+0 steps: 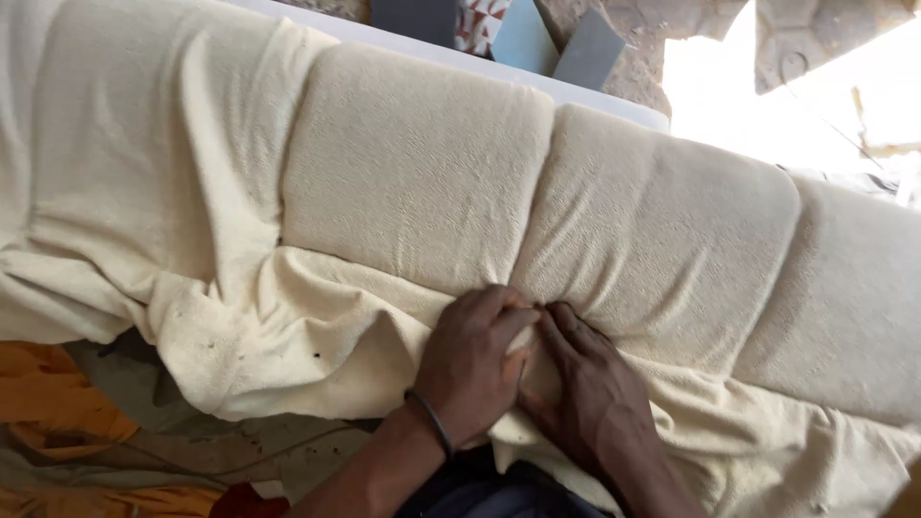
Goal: Smoothing and tucking fabric into the seams of a sofa frame to prepare it for final fastening.
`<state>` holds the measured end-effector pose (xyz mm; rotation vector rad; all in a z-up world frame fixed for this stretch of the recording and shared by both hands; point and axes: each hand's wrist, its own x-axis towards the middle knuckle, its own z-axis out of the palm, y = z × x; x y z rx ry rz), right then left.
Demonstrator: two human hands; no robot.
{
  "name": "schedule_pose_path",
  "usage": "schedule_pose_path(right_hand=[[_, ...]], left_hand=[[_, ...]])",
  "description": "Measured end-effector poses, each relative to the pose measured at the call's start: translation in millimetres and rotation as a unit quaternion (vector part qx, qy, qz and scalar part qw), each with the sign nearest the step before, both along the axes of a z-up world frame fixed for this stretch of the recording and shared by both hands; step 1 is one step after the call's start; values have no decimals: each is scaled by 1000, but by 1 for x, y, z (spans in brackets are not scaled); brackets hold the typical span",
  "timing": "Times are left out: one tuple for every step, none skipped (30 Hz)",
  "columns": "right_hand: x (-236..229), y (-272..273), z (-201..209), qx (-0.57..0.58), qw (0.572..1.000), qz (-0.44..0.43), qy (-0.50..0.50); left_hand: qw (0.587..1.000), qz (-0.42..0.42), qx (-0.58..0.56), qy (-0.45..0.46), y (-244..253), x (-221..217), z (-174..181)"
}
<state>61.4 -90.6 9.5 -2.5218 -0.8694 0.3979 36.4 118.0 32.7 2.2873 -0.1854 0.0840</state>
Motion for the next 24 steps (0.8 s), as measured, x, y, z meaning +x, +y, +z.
schedule_pose_path(right_hand=[[2, 1, 13, -6, 1000, -5, 2], [4, 4, 26, -21, 999, -15, 38], [6, 8, 40, -36, 996, -25, 73], [10, 8, 50, -36, 997, -27, 67], [13, 8, 60, -49, 997, -20, 59], [9, 9, 70, -61, 996, -12, 58], [6, 20, 77, -58, 997, -11, 59], [6, 29, 85, -32, 998, 12, 57], [7, 38, 93, -5, 998, 35, 55], [6, 41, 77, -4, 998, 38, 55], [5, 45, 62, -17, 998, 44, 49], [6, 48, 46, -32, 997, 50, 40], [-1, 42, 47, -32, 997, 53, 37], [-6, 38, 46, -26, 998, 51, 41], [-10, 35, 44, -20, 998, 48, 45], [-10, 35, 36, -23, 997, 50, 49], [-10, 34, 28, -46, 996, 73, 27], [-3, 36, 19, -66, 993, 96, -3], [3, 46, 16, -67, 993, 100, -7], [0, 53, 14, -77, 992, 88, -47], [-5, 59, 11, -87, 989, 77, -87], [-4, 55, 7, -89, 989, 80, -87], [-3, 49, 3, -115, 988, 88, -60], [-1, 45, 0, -138, 985, 94, -33]], left_hand=[[1000, -5, -6, 2, -1, 3, -5], [1000, -10, 15, 12, 1, 5, -9], [999, -16, 36, 22, 3, 7, -11], [999, -17, 36, 16, 2, 12, -14], [999, -16, 25, 14, 1, 16, -17], [1000, -14, 15, 20, 2, 12, -18], [1000, -13, 17, 21, 13, 11, -14], [997, -16, -57, 42, 20, 14, -10], [989, -20, -131, 62, 28, 17, -7], [989, -16, -130, 61, 30, 7, 6], [994, 43, -82, 53, 31, -4, 20], [993, 101, -36, 43, 33, -12, 32], [993, 104, -37, 39, 27, -32, 33], [995, 88, -24, 49, 23, -51, 34], [996, 72, -11, 60, 20, -68, 34], [995, 74, -14, 64, 18, -74, 40], [996, 57, -23, 64, 17, -80, 45], [997, 41, -31, 55, 18, -79, 48], [997, 45, -32, 52, 19, -77, 42], [997, 32, 4, 66, 20, -83, 36], [996, 19, 40, 81, 19, -91, 30], [996, 23, 38, 81, 19, -92, 23], [997, 36, 50, 47, 19, -91, 18], [997, 48, 65, 14, 21, -90, 13]])
